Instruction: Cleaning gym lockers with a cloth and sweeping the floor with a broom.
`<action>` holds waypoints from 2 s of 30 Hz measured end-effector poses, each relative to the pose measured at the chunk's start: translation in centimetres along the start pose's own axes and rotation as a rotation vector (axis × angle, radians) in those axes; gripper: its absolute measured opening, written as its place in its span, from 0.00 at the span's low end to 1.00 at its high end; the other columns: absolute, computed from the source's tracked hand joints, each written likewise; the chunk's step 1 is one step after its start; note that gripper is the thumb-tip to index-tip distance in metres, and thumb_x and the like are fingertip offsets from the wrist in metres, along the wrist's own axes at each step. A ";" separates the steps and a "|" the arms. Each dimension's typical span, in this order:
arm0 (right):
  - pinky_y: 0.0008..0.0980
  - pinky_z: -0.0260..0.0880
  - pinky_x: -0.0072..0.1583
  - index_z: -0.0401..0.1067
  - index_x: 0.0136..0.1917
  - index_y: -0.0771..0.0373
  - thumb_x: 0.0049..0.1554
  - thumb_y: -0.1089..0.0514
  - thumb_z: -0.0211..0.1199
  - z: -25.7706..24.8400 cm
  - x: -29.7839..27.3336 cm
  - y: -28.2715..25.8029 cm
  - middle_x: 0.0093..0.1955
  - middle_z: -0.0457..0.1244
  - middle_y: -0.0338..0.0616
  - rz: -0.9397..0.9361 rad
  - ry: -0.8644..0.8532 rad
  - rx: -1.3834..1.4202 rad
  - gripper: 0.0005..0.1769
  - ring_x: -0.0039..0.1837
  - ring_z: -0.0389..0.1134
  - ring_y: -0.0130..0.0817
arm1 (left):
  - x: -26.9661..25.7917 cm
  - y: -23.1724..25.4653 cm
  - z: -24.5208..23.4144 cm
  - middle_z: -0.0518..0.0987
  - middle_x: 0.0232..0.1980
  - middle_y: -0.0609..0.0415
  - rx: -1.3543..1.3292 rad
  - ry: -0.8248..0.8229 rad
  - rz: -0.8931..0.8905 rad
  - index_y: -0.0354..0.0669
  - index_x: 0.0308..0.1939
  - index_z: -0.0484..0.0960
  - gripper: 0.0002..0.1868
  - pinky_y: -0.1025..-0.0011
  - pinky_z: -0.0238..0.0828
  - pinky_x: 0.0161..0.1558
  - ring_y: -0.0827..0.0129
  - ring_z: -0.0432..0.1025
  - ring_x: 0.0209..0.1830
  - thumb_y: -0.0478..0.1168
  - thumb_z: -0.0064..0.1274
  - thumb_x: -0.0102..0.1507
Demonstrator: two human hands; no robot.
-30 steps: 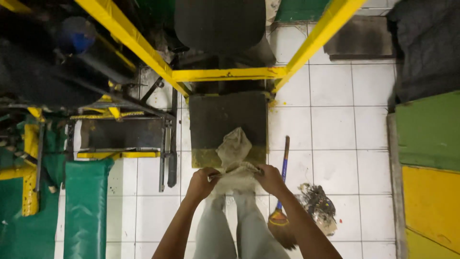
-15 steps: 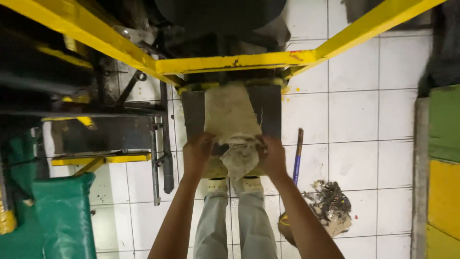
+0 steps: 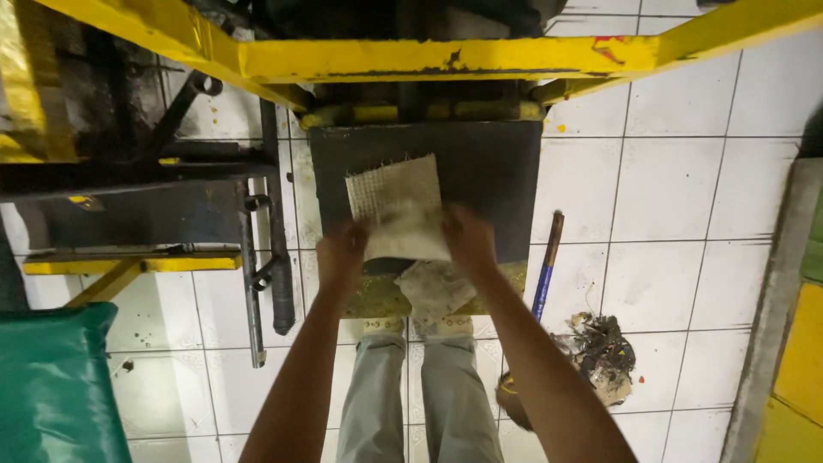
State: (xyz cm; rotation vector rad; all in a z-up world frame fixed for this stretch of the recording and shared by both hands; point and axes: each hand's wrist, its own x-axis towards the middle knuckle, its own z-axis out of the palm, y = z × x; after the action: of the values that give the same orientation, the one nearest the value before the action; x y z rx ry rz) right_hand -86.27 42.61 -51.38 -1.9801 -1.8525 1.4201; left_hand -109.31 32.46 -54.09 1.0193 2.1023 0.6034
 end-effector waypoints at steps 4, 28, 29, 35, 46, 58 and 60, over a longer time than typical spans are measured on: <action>0.46 0.72 0.47 0.68 0.72 0.54 0.60 0.59 0.63 -0.3 3.0 -1.6 0.46 0.69 0.58 -0.006 0.072 0.091 0.27 0.44 0.70 0.53 | 4.6 -3.7 4.2 0.81 0.50 0.38 0.042 0.157 0.071 0.40 0.57 0.81 0.22 0.54 0.74 0.48 0.44 0.77 0.47 0.49 0.61 0.64; 0.27 0.72 0.49 0.71 0.54 0.62 0.51 0.70 0.69 -3.6 -18.0 1.7 0.52 0.69 0.45 -0.214 0.302 0.254 0.18 0.50 0.71 0.32 | -9.9 -3.4 9.8 0.77 0.53 0.51 -0.638 -0.637 -0.411 0.37 0.60 0.73 0.22 0.62 0.76 0.49 0.62 0.76 0.45 0.44 0.46 0.65; 0.27 0.72 0.47 0.73 0.51 0.61 0.50 0.71 0.69 -3.9 -19.1 1.5 0.53 0.69 0.45 -0.237 0.302 0.228 0.16 0.48 0.71 0.32 | -10.5 2.5 6.9 0.79 0.52 0.52 -0.803 -0.646 -0.651 0.39 0.61 0.74 0.23 0.60 0.77 0.48 0.62 0.78 0.43 0.49 0.45 0.66; 0.30 0.69 0.54 0.75 0.50 0.61 0.47 0.68 0.71 -7.2 -21.1 0.1 0.53 0.70 0.43 -0.432 0.235 0.174 0.17 0.53 0.70 0.35 | -11.3 11.7 4.2 0.80 0.48 0.51 -1.215 -0.727 -0.758 0.38 0.59 0.77 0.22 0.63 0.77 0.47 0.65 0.76 0.42 0.50 0.45 0.70; 0.29 0.73 0.48 0.66 0.65 0.63 0.50 0.67 0.63 -9.2 -15.7 2.5 0.49 0.69 0.41 0.063 0.104 0.640 0.28 0.48 0.70 0.29 | -12.2 13.5 4.6 0.85 0.43 0.52 -0.591 -0.661 -0.005 0.37 0.49 0.86 0.14 0.70 0.74 0.42 0.72 0.77 0.39 0.43 0.56 0.67; 0.28 0.73 0.58 0.69 0.63 0.64 0.63 0.54 0.52 -12.1 -15.9 4.6 0.55 0.70 0.39 0.319 0.085 1.374 0.18 0.56 0.71 0.27 | -12.4 6.6 8.0 0.75 0.53 0.56 -1.220 -0.193 -0.445 0.43 0.61 0.73 0.17 0.68 0.70 0.45 0.69 0.70 0.48 0.44 0.52 0.71; 0.28 0.72 0.53 0.71 0.62 0.65 0.63 0.49 0.54 -12.5 -16.4 3.3 0.51 0.70 0.40 0.314 -0.005 1.173 0.21 0.52 0.70 0.27 | -13.6 9.5 7.0 0.64 0.65 0.56 -0.703 -0.151 -0.264 0.47 0.73 0.60 0.38 0.68 0.73 0.51 0.69 0.63 0.59 0.43 0.62 0.64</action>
State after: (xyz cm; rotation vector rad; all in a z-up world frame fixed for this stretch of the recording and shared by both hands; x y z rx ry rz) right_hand -73.06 34.61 -37.33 -1.5686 -0.3837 1.8961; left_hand -93.59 27.67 -46.88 0.3689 1.6519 0.9945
